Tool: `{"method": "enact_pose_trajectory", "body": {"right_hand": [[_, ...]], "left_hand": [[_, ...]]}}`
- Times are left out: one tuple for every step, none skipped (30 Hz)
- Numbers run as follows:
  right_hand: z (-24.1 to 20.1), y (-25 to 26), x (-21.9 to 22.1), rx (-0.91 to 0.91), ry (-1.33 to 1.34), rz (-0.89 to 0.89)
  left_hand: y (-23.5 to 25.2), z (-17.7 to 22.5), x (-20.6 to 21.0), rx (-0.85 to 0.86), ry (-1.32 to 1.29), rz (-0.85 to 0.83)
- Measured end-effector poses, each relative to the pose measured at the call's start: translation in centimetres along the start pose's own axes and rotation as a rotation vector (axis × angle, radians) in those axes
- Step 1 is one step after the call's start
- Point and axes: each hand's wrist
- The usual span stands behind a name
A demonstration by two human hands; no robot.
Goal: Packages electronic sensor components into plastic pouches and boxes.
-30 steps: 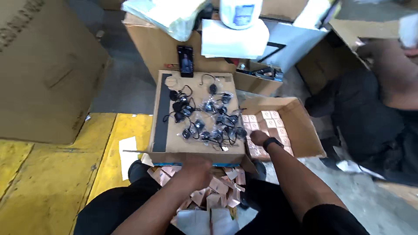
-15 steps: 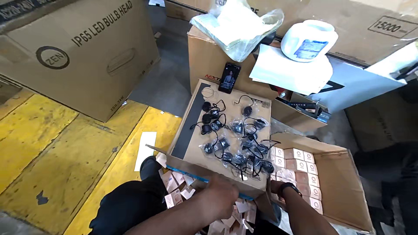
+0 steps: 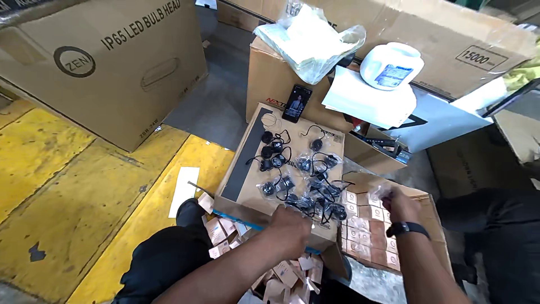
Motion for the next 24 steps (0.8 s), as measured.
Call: {"method": "enact_pose_trajectory", "body": {"right_hand": [[-2.1,-1.4,-0.1,0.018,0.215,-0.056],[-3.9,-3.4,-0.4,0.023,0.398,-0.160],[-5.3,-6.1,-0.8,0.015,0.502,-0.283],[-6.2,-9.2,-1.0,-0.010,0.546,-0.394],[-6.3,-12.0,-1.1,-0.040,0.569,-0.476],[-5.7,-14.5,-0.9,-0.056,0.602,-0.528],[-4.8,-16.5,-0.4,-0.041,0.656,-0.568],[-3.9,-17.9,0.3,0.006,0.727,-0.607],[-3.3,-18.8,1.2,0.083,0.785,-0.645],[-2.8,-19.3,1.8,0.162,0.815,-0.694],[-2.4,-19.5,2.2,0.227,0.820,-0.731],[-2.2,-19.4,2.5,0.257,0.798,-0.760],[-2.1,-19.2,2.7,0.260,0.770,-0.783],[-1.9,-19.1,2.9,0.240,0.747,-0.802],[-1.8,-19.2,2.9,0.205,0.733,-0.820],[-1.7,-19.3,2.9,0.154,0.709,-0.838],[-1.7,-19.5,2.9,0.103,0.675,-0.840],[-1.9,-19.9,2.9,0.049,0.625,-0.828],[-2.1,-20.4,3.0,-0.010,0.550,-0.805],[-2.3,-20.7,3.1,-0.078,0.458,-0.773],[-2.2,-21.0,3.2,-0.159,0.360,-0.731],[-2.0,-21.0,3.3,-0.244,0.256,-0.699],[-1.7,-20.9,3.3,-0.323,0.162,-0.682],[-1.4,-20.7,3.3,-0.386,0.076,-0.674]], "left_hand": [[0.0,-0.2,-0.1,0.008,-0.021,0.084],[0.0,-0.3,-0.3,0.012,-0.051,0.168],[0.1,-0.4,-0.6,0.008,-0.093,0.248],[0.1,-0.3,-1.0,-0.005,-0.154,0.325],[0.1,-0.1,-1.3,-0.025,-0.227,0.402],[0.1,0.1,-1.6,-0.047,-0.301,0.465],[0.1,0.3,-1.8,-0.068,-0.359,0.512],[0.2,0.3,-1.9,-0.086,-0.397,0.544],[0.4,0.2,-1.9,-0.096,-0.419,0.571],[0.5,0.1,-1.6,-0.100,-0.429,0.597],[0.7,0.0,-1.2,-0.102,-0.440,0.616],[1.0,0.0,-0.8,-0.101,-0.455,0.633],[1.1,-0.1,-0.7,-0.105,-0.471,0.645],[1.3,-0.1,-0.6,-0.113,-0.476,0.646],[1.3,-0.2,-0.5,-0.121,-0.468,0.646],[1.4,-0.2,-0.4,-0.124,-0.454,0.658],[1.5,-0.4,-0.2,-0.121,-0.434,0.678],[1.6,-0.5,0.0,-0.122,-0.415,0.697],[1.7,-0.7,0.1,-0.125,-0.403,0.706],[1.7,-0.7,0.2,-0.129,-0.396,0.707],[1.6,-0.7,0.2,-0.137,-0.394,0.701],[1.6,-0.7,0.1,-0.150,-0.392,0.705],[1.5,-0.6,0.0,-0.171,-0.383,0.720],[1.4,-0.7,0.0,-0.194,-0.361,0.746]]}}
Point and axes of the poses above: each hand's wrist, its own y-axis towards the middle knuckle, its own x-axis out of the palm, z = x × y, and after that the axes turned 9 degrees about y, right-handed
